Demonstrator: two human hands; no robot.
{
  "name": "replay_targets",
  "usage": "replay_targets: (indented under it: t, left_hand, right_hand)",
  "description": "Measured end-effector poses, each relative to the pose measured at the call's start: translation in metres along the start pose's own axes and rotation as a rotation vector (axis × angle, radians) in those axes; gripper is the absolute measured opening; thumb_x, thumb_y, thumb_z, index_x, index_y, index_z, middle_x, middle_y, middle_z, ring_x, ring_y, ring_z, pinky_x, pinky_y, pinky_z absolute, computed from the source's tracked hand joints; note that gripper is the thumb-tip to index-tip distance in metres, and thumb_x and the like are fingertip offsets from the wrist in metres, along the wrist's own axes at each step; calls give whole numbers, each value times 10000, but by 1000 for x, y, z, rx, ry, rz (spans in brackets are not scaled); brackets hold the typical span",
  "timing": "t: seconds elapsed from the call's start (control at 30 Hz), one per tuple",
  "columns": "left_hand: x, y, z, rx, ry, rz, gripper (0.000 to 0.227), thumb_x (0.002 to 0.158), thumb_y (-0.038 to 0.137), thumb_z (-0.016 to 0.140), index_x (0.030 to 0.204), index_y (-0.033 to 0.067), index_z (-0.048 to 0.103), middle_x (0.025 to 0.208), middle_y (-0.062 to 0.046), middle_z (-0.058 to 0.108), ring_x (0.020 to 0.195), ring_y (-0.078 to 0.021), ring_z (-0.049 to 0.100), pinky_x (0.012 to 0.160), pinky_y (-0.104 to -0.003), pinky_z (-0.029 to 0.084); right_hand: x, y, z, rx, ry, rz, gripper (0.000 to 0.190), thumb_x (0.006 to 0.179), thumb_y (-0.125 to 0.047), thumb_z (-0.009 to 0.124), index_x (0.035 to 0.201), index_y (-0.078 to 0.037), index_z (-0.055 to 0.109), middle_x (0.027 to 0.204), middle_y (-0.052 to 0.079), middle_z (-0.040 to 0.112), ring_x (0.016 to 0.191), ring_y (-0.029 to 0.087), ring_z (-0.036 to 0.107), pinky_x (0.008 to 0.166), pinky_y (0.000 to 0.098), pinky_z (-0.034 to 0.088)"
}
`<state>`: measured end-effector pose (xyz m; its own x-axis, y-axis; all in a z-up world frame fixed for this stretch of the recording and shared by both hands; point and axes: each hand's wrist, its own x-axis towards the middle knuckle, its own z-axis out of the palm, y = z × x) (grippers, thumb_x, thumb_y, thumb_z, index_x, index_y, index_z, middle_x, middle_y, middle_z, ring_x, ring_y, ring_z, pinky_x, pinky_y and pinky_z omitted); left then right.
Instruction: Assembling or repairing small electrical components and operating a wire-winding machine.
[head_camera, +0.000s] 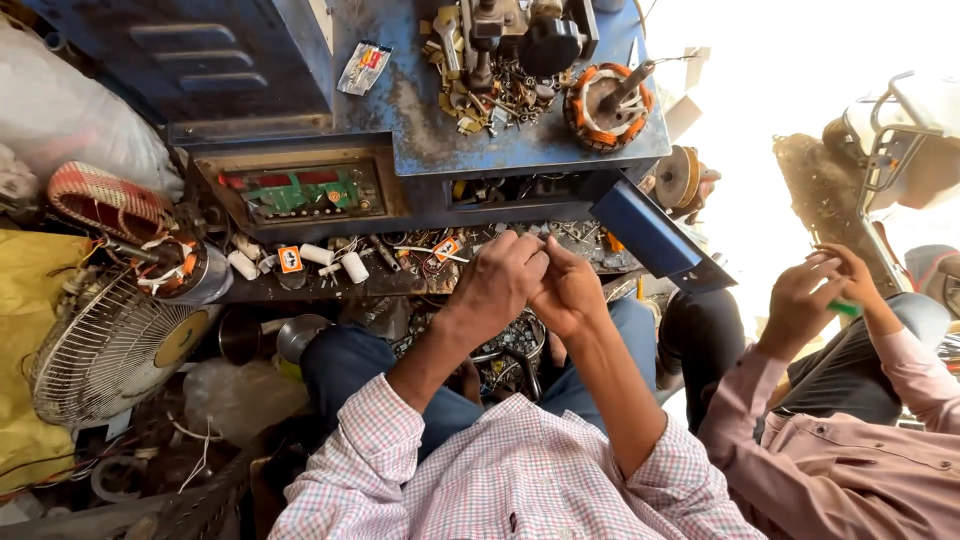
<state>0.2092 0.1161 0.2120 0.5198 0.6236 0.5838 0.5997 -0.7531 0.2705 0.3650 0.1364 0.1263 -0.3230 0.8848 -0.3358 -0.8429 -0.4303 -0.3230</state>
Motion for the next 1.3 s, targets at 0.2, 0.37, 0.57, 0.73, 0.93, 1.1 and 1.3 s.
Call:
replay_targets:
  t: [0.2,0.37,0.57,0.73,0.93,1.1,1.3]
  left_hand:
    - [5,-12,-6,-146,78,-42,39,834,3,650,856,30,631,920,-133,644,897,-323,640,759,-439,556]
    - [33,-67,-23,-458,395,-354,28,923,28,638,917,37,664,948,-108,739,734,-227,716,681,-355,592]
    - [64,-194,-2,22,494,-486,184,862,43,694,1045,40,699,1007,-174,699,899,-359,694,785,-461,551]
    - [73,-186,-3,100,509,-477,213,830,45,713,1034,2,667,1022,-194,669,976,-412,656,828,-498,522]
    - [72,-182,-10,63,530,-505,154,854,62,722,988,14,665,986,-194,651,931,-406,651,811,-500,522]
    - [71,-180,-12,-8,555,-520,132,862,64,718,974,14,668,953,-179,648,886,-392,658,768,-497,524]
    - [70,-182,-11,-23,566,-533,86,877,59,716,937,23,666,927,-165,649,859,-376,668,755,-490,534]
  right_hand:
    - [-7,-1,26,30,75,-33,285,1087,-211,453,1174,30,578,1161,164,665,1094,272,671,1055,424,527]
    - [4,-26,60,-239,-108,-143,237,1039,7,430,1232,64,555,1158,168,647,1062,265,674,978,385,590]
    - [71,-76,125,-735,-171,-288,215,1018,31,427,1145,49,599,1021,155,657,869,233,713,803,358,643]
    - [133,-97,145,-1430,-14,-413,280,919,83,423,1035,27,672,870,112,676,706,170,676,596,320,602]
    - [192,-104,121,-1881,-24,-819,210,972,2,499,1048,-46,689,844,147,685,736,269,654,633,399,520]
    - [230,-116,102,-2170,-34,-1016,326,956,-156,612,1252,-22,585,1037,253,654,959,468,626,804,521,519]
    - [273,-132,85,-3377,78,-842,309,919,-251,475,1169,-165,635,1197,71,645,1171,313,589,922,534,447]
